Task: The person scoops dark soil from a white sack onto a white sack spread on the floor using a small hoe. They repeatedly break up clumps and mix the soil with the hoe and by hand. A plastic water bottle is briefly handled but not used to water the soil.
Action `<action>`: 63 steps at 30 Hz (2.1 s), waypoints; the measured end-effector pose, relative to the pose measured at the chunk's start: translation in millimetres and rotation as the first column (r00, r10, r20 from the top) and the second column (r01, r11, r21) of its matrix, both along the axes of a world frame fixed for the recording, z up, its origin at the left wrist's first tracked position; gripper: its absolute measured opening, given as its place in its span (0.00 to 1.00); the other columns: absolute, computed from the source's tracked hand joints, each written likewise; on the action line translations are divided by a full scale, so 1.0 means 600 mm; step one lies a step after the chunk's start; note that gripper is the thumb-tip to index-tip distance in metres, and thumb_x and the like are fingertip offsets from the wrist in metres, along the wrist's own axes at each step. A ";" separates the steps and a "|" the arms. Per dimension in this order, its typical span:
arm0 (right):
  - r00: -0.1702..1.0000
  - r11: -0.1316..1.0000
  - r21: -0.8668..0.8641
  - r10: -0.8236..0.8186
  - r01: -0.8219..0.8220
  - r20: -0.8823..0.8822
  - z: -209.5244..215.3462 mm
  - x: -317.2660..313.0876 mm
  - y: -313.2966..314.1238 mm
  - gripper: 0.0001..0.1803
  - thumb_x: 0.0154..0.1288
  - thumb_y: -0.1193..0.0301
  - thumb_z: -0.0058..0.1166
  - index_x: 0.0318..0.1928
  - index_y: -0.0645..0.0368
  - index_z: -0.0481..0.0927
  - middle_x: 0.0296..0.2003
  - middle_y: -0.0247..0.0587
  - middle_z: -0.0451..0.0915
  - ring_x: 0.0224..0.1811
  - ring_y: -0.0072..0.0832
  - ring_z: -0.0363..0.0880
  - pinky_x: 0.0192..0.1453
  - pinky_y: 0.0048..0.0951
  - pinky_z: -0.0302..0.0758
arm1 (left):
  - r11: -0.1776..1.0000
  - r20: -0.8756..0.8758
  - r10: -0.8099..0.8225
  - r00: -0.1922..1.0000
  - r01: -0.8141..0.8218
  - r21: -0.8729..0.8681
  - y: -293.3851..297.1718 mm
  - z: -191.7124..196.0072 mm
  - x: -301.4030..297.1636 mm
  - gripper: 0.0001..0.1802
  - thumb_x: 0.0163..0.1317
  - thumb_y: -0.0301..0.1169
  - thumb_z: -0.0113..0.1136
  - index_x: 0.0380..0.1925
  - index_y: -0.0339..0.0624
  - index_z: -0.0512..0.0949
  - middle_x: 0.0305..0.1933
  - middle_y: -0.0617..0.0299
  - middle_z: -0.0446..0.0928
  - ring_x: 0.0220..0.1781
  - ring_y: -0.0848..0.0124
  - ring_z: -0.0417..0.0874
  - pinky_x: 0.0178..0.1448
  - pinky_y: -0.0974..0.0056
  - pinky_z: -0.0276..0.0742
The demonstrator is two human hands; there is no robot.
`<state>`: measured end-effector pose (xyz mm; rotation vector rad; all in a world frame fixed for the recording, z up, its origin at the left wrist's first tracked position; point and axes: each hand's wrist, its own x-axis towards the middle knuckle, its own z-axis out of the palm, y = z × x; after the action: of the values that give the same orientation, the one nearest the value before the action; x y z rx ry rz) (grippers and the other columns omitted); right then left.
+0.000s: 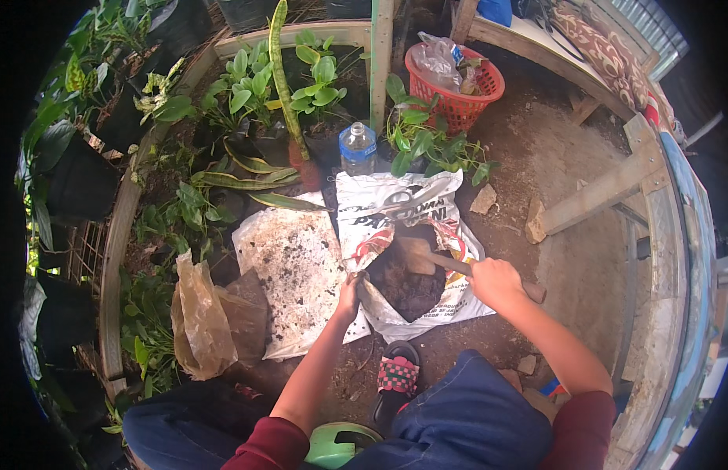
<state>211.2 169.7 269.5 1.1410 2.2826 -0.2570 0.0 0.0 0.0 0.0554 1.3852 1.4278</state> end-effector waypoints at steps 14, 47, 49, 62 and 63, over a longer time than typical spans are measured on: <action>0.775 0.579 -0.694 -0.630 0.428 -0.047 -0.167 0.098 0.021 0.21 0.63 0.56 0.57 0.44 0.63 0.77 0.14 0.34 0.71 0.09 0.21 0.67 0.10 0.26 0.61 | 0.999 -0.091 -0.043 0.995 0.044 0.000 0.000 -0.001 -0.008 0.24 0.65 0.41 0.52 0.56 0.38 0.71 0.58 0.56 0.72 0.60 0.66 0.71 0.64 0.62 0.63; 0.961 0.878 -0.414 -0.276 0.242 -0.024 -0.083 0.075 0.044 0.23 0.62 0.58 0.57 0.47 0.66 0.79 0.26 0.49 0.81 0.30 0.39 0.83 0.33 0.37 0.77 | 0.997 -0.508 -0.072 0.858 0.063 -0.035 0.068 0.019 -0.047 0.09 0.67 0.30 0.51 0.43 0.37 0.70 0.35 0.61 0.74 0.35 0.73 0.74 0.40 0.68 0.71; 0.885 0.728 -0.572 -0.465 0.377 -0.008 -0.115 0.093 0.043 0.25 0.62 0.56 0.58 0.49 0.66 0.77 0.21 0.43 0.77 0.21 0.32 0.78 0.23 0.33 0.71 | 0.996 -0.281 -0.094 0.955 0.087 -0.036 0.074 0.034 -0.036 0.10 0.68 0.31 0.49 0.44 0.38 0.70 0.34 0.63 0.74 0.36 0.75 0.74 0.39 0.68 0.71; 0.550 0.022 -0.876 -0.786 0.481 0.283 -0.151 0.144 0.015 0.21 0.63 0.57 0.59 0.50 0.57 0.74 0.19 0.29 0.71 0.13 0.14 0.65 0.13 0.18 0.59 | 0.998 -0.327 -0.034 0.945 0.048 0.035 0.067 0.012 -0.037 0.13 0.68 0.34 0.50 0.47 0.36 0.71 0.43 0.60 0.76 0.44 0.73 0.74 0.51 0.68 0.69; 0.520 -0.010 -0.877 -0.802 0.480 0.294 -0.146 0.145 0.016 0.20 0.63 0.57 0.58 0.48 0.57 0.75 0.18 0.29 0.70 0.13 0.13 0.65 0.13 0.18 0.59 | 0.998 -0.352 -0.037 0.935 0.051 0.030 0.066 0.013 -0.037 0.13 0.68 0.34 0.50 0.47 0.36 0.71 0.42 0.61 0.76 0.43 0.74 0.74 0.50 0.68 0.70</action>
<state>298.2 179.1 182.0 1.4252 1.0305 -1.9599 -22.4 39.5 7.8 0.3824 1.6343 1.4545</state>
